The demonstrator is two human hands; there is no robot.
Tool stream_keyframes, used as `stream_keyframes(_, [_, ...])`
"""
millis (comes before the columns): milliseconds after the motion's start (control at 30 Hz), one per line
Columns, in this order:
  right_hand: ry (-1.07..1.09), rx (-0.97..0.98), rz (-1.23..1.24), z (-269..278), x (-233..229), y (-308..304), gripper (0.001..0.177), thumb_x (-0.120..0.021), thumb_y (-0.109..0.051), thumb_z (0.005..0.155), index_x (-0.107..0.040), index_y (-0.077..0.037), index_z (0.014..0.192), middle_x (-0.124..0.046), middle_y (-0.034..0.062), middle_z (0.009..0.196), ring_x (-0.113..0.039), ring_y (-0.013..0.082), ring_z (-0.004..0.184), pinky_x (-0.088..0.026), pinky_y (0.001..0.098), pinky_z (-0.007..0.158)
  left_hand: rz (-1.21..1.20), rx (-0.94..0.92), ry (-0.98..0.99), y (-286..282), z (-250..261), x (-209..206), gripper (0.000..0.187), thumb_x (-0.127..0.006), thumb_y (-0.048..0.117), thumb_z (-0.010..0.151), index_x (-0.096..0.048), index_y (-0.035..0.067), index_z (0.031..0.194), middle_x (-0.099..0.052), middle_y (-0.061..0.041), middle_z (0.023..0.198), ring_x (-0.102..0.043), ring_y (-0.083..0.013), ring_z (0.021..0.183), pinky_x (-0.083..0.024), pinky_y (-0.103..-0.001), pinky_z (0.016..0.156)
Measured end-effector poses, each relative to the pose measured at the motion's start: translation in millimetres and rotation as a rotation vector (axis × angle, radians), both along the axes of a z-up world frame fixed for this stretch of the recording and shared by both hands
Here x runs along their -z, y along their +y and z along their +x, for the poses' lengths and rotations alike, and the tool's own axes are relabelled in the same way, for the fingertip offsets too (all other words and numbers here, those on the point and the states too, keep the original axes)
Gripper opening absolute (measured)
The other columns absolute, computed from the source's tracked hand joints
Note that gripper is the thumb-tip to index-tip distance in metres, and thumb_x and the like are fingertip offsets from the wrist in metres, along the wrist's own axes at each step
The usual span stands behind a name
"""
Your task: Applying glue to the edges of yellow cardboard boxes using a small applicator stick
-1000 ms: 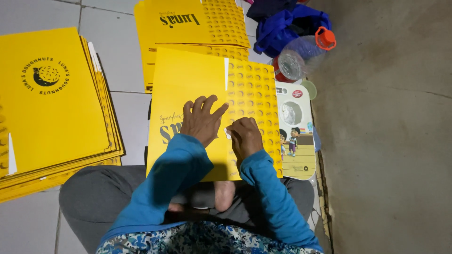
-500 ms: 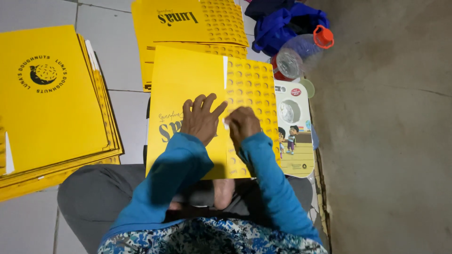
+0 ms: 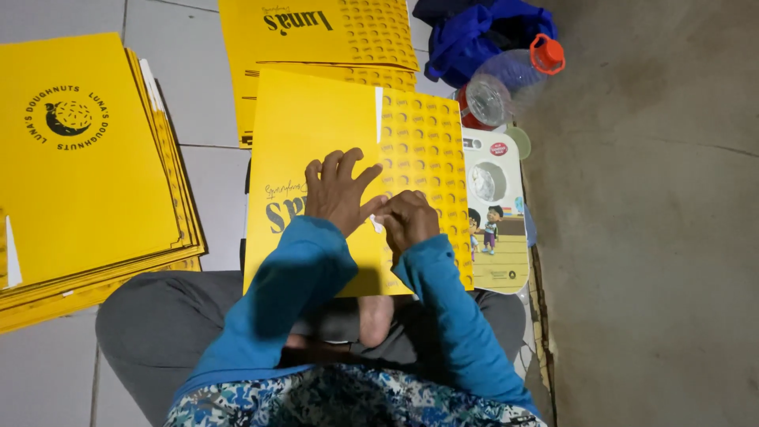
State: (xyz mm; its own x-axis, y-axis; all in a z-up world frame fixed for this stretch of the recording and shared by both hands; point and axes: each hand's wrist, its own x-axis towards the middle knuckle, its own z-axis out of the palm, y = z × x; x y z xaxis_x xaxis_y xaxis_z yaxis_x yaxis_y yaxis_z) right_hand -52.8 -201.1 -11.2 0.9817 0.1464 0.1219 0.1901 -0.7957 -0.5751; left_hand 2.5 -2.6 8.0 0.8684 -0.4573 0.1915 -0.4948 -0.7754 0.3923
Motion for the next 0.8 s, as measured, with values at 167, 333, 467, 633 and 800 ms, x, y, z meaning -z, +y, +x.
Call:
stream_keyframes(167, [0.015,-0.057,-0.013,-31,0,2,0.008,-0.07,-0.025,0.094,-0.078,-0.024,0.096,-0.07,0.0047,0.096,-0.063,0.0318,0.099,-0.053,0.0472,0.104,-0.006,-0.04,-0.006,-6,2,10,0.042,-0.058,0.052,0.1,-0.061,0.029,0.134,-0.042,-0.007,0.14,-0.036,-0.0292,0.132,-0.029,-0.055,0.103])
stream_keyframes(333, [-0.118,-0.194,0.045,-103,29,-9,0.016,-0.062,-0.026,0.099,-0.078,-0.021,0.097,-0.071,0.0044,0.098,-0.064,0.0309,0.098,-0.049,0.0456,0.103,-0.032,-0.047,0.003,-8,1,13,0.041,-0.059,0.051,0.102,-0.06,0.028,0.135,-0.041,-0.008,0.139,-0.035,-0.0294,0.132,-0.026,-0.056,0.104])
stream_keyframes(467, [-0.073,-0.113,0.072,-108,0,5,0.011,-0.068,-0.027,0.096,-0.079,-0.027,0.093,-0.069,-0.0017,0.093,-0.064,0.0269,0.094,-0.055,0.0401,0.095,-0.018,-0.049,0.007,-9,2,19,0.041,-0.056,0.054,0.103,-0.058,0.029,0.136,-0.038,-0.007,0.14,-0.031,-0.0287,0.132,-0.024,-0.056,0.101])
stream_keyframes(633, [-0.114,0.008,0.046,-63,4,10,0.009,-0.073,-0.029,0.096,-0.078,-0.023,0.091,-0.066,0.0036,0.09,-0.063,0.0285,0.091,-0.057,0.0436,0.091,0.016,-0.047,0.002,-10,-1,16,0.042,-0.055,0.055,0.102,-0.057,0.03,0.136,-0.037,-0.006,0.142,-0.031,-0.0278,0.133,-0.024,-0.056,0.101])
stream_keyframes(800, [-0.129,-0.002,0.117,-49,6,8,0.007,-0.077,-0.027,0.093,-0.079,-0.022,0.089,-0.066,0.0026,0.088,-0.062,0.028,0.089,-0.057,0.0416,0.09,0.067,-0.037,0.008,-7,-3,13,0.057,-0.057,0.068,0.094,-0.054,0.032,0.139,-0.036,-0.006,0.144,-0.029,-0.0267,0.135,-0.023,-0.055,0.102])
